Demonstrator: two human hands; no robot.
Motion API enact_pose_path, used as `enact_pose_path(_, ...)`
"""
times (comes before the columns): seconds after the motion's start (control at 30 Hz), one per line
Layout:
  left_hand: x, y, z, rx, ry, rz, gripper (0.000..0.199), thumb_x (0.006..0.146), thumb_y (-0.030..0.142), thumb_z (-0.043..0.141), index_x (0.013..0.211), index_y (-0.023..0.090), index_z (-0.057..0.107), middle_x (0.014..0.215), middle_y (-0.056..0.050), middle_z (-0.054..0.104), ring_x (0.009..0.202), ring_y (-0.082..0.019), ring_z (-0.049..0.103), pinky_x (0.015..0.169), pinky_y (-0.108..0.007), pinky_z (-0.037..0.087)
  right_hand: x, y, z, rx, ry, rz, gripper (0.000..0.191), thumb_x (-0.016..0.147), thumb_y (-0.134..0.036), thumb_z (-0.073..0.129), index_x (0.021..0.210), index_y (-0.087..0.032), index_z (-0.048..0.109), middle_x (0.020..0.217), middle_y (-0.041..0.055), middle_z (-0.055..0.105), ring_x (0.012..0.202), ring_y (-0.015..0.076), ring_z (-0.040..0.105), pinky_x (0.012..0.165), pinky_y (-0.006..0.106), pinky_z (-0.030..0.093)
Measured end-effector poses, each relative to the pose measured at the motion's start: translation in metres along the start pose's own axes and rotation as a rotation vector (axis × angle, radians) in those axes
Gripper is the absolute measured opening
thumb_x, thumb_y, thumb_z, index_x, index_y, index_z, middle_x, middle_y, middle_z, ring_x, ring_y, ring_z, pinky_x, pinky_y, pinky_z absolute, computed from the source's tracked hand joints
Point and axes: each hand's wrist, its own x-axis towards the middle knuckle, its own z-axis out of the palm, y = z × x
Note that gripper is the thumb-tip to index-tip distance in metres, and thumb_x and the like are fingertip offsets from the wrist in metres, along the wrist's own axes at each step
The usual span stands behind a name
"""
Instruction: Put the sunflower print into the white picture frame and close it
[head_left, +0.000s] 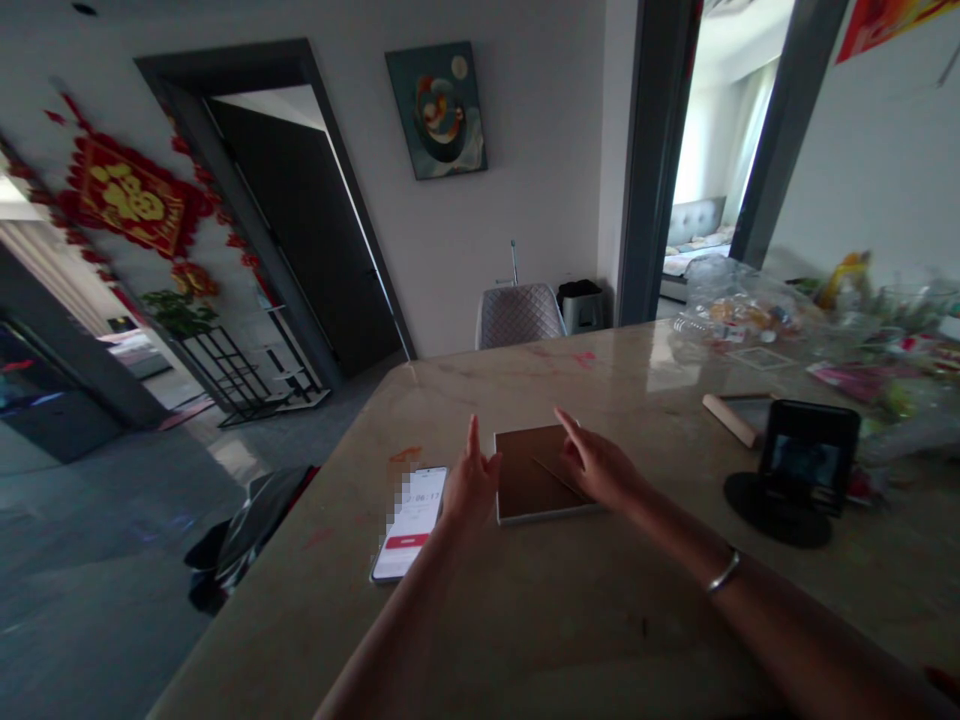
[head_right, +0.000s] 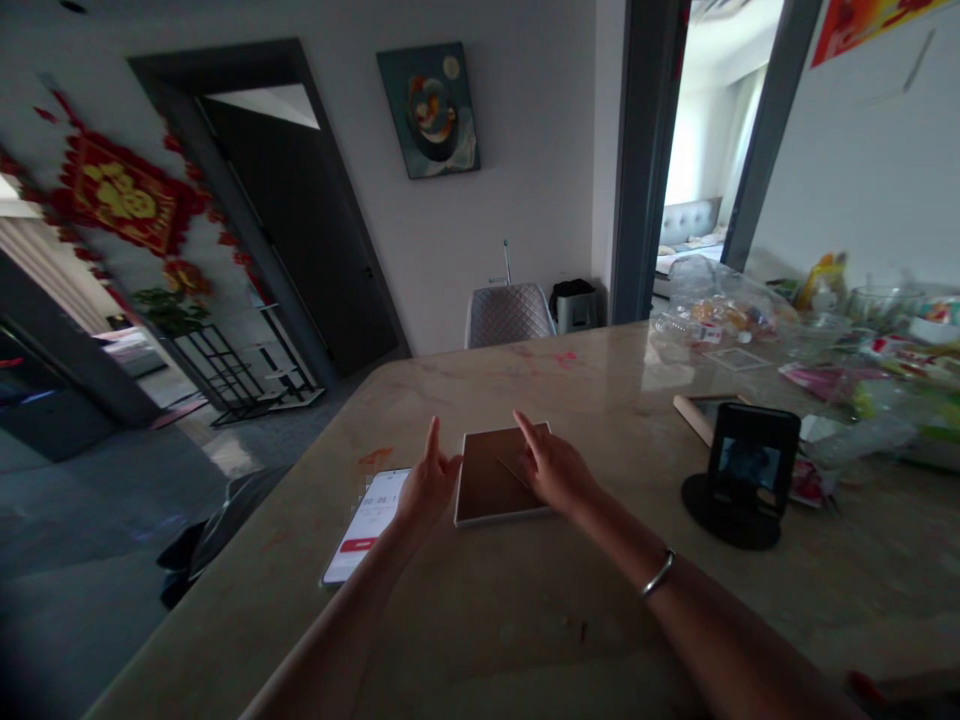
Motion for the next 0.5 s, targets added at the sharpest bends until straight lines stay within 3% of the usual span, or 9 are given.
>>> enact_pose_path(0.13, -0.001, 0.009, -0.006, -0.039, 0.227, 0.096, 0.075, 0.082, 0.027, 0.043, 0.138, 0.015, -0.005, 0.081, -0.003, 0.058, 0.065, -0.013, 0.051, 0.059, -0.022, 0.036, 0.006, 0.005, -0.019, -0.168, 0.191, 0.041, 0.064, 0.081, -0.014, 0.034, 0.140, -0.013, 0.009, 0.085, 0.0095, 0.059, 0.072, 0.0182, 0.055, 0.071, 0.033, 0.046)
enact_pose_path(0.27, -0.002, 0.011, -0.006, -0.060, 0.298, 0.120, 0.074, 0.080, 0.020, 0.042, 0.139, 0.015, -0.003, 0.086, -0.004, 0.056, 0.066, -0.012, 0.050, 0.059, -0.022, 0.036, 0.007, 0.006, -0.027, -0.289, 0.288, 0.057, 0.066, 0.081, -0.011, 0.032, 0.140, -0.011, 0.002, 0.085, 0.0103, 0.057, 0.076, 0.0197, 0.054, 0.072, 0.035, 0.046)
enact_pose_path(0.37, -0.001, 0.009, -0.006, -0.034, 0.281, 0.064, 0.076, 0.078, 0.017, 0.042, 0.139, 0.016, -0.004, 0.087, -0.005, 0.057, 0.066, -0.012, 0.050, 0.058, -0.023, 0.036, 0.006, 0.014, -0.022, -0.362, 0.295, 0.084, 0.067, 0.081, -0.011, 0.032, 0.140, -0.011, -0.001, 0.088, 0.0115, 0.057, 0.077, 0.0203, 0.054, 0.069, 0.034, 0.046)
enact_pose_path(0.5, 0.002, 0.001, -0.001, 0.055, 0.125, -0.036, 0.079, 0.076, 0.013, 0.042, 0.139, 0.016, -0.006, 0.089, -0.008, 0.060, 0.064, -0.014, 0.053, 0.058, -0.024, 0.037, 0.002, 0.031, -0.011, -0.482, 0.201, 0.171, 0.067, 0.078, -0.005, 0.029, 0.140, -0.011, 0.004, 0.084, 0.0118, 0.057, 0.069, 0.0191, 0.054, 0.060, 0.032, 0.047)
